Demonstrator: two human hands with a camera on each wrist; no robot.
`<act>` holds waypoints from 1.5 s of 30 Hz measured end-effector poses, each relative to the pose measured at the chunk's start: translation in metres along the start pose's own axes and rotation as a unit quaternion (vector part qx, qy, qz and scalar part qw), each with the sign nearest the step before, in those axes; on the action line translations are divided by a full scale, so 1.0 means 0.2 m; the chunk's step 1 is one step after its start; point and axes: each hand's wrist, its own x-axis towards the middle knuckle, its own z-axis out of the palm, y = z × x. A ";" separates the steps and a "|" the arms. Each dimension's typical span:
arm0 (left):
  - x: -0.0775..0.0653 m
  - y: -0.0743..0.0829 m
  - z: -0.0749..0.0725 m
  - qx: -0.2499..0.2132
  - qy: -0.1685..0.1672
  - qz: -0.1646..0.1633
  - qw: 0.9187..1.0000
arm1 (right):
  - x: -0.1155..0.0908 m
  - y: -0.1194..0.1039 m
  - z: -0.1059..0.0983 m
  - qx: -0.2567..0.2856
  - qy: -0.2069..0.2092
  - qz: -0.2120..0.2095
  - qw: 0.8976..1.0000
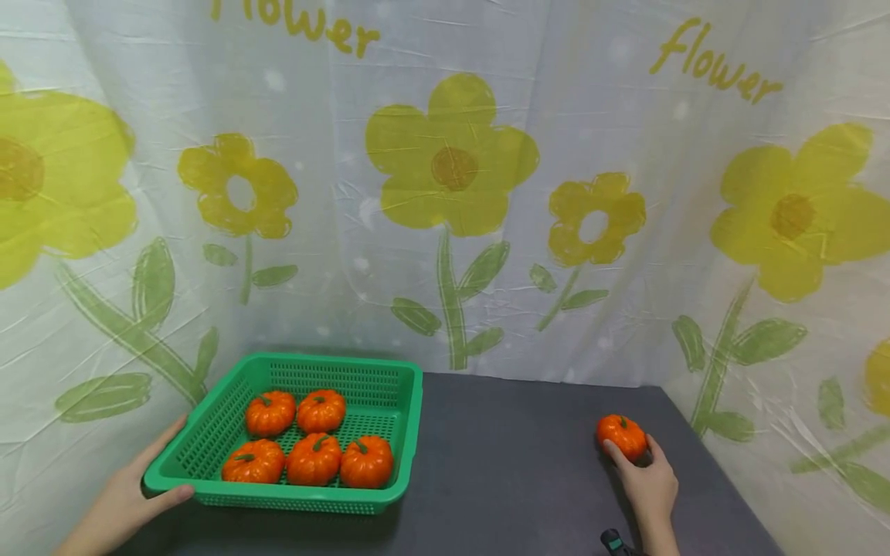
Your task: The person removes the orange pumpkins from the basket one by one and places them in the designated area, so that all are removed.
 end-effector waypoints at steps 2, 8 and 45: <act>0.00 0.00 0.00 -0.001 0.000 0.002 1.000 | 0.00 0.01 0.00 -0.003 -0.003 0.004 1.000; 0.00 -0.01 0.01 0.005 0.005 0.012 1.000 | 0.00 0.02 0.00 -0.008 -0.008 0.004 1.000; 0.00 -0.01 0.02 -0.007 0.009 0.011 1.000 | -0.01 -0.13 -0.06 0.106 0.045 0.026 0.993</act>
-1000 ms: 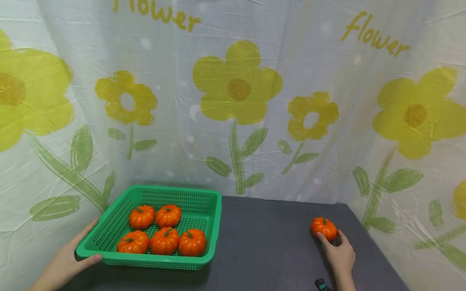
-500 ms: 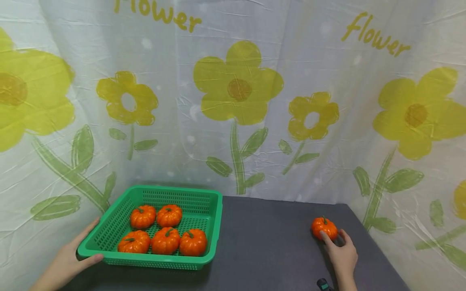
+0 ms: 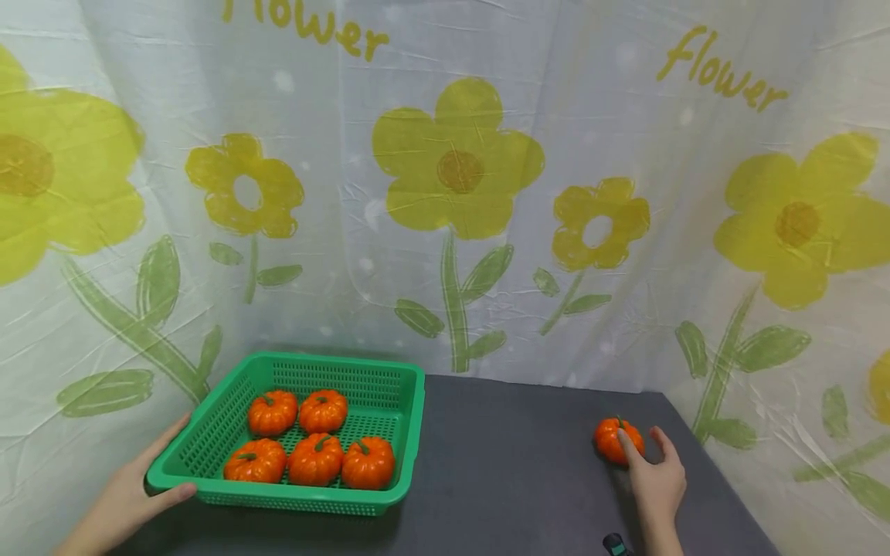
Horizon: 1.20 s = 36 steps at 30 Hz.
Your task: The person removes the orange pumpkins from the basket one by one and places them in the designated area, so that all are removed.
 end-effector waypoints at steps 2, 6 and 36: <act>0.00 0.00 0.00 0.002 -0.004 -0.003 1.000 | 0.00 -0.05 -0.01 0.015 -0.001 -0.008 1.000; 0.00 -0.01 0.00 0.006 -0.010 -0.012 1.000 | -0.04 -0.15 0.00 0.033 -0.021 -0.032 0.999; 0.00 -0.01 -0.01 0.007 -0.012 -0.017 1.000 | -0.44 -0.57 0.37 0.110 -0.180 -0.211 0.954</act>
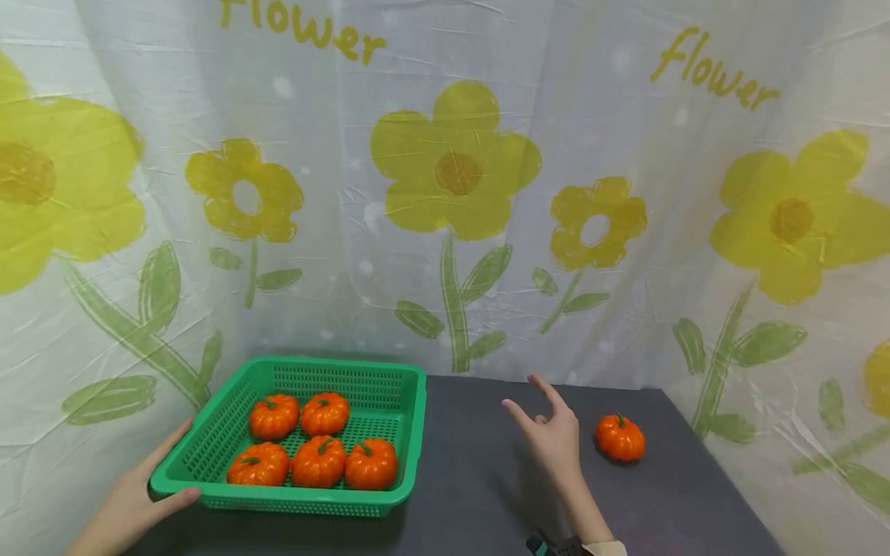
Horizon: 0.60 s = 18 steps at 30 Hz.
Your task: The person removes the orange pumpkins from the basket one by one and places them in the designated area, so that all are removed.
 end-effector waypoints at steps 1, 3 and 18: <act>0.00 0.00 0.00 -0.003 0.000 -0.001 1.000 | 0.00 -0.01 0.02 0.000 -0.001 -0.002 1.000; 0.00 0.01 -0.01 -0.006 -0.001 -0.005 1.000 | 0.01 -0.03 0.05 0.005 -0.005 -0.006 1.000; 0.01 0.03 -0.02 -0.010 -0.016 -0.013 1.000 | 0.00 -0.11 0.26 0.043 -0.042 -0.015 0.998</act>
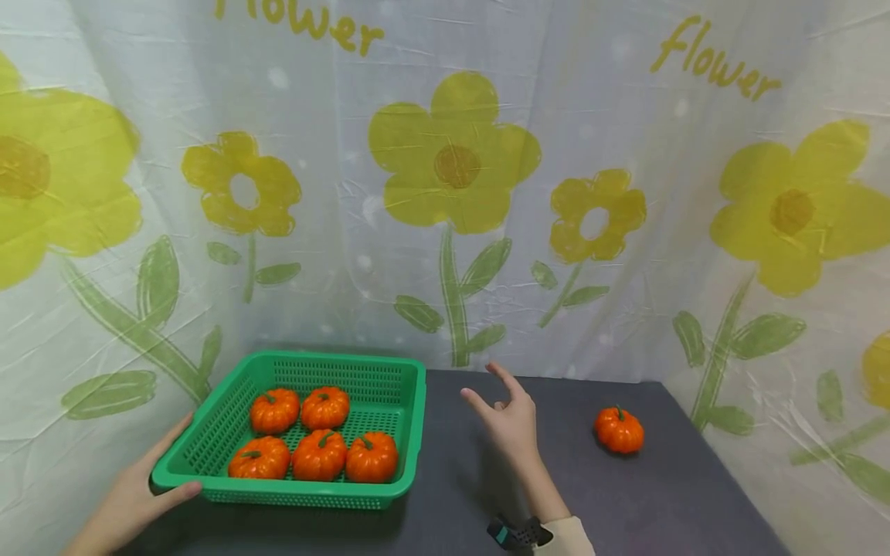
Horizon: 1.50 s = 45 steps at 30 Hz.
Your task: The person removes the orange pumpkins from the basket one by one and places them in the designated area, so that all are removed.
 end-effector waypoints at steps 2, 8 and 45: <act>0.00 0.00 0.00 -0.001 0.003 0.004 1.000 | 0.00 -0.01 0.03 0.004 -0.001 -0.001 1.000; -0.01 0.00 0.00 -0.003 0.011 0.015 1.000 | 0.02 -0.06 0.10 0.008 -0.010 -0.006 1.000; -0.01 0.00 0.02 0.002 0.040 0.045 0.998 | 0.18 -0.28 0.40 0.045 -0.077 -0.045 0.995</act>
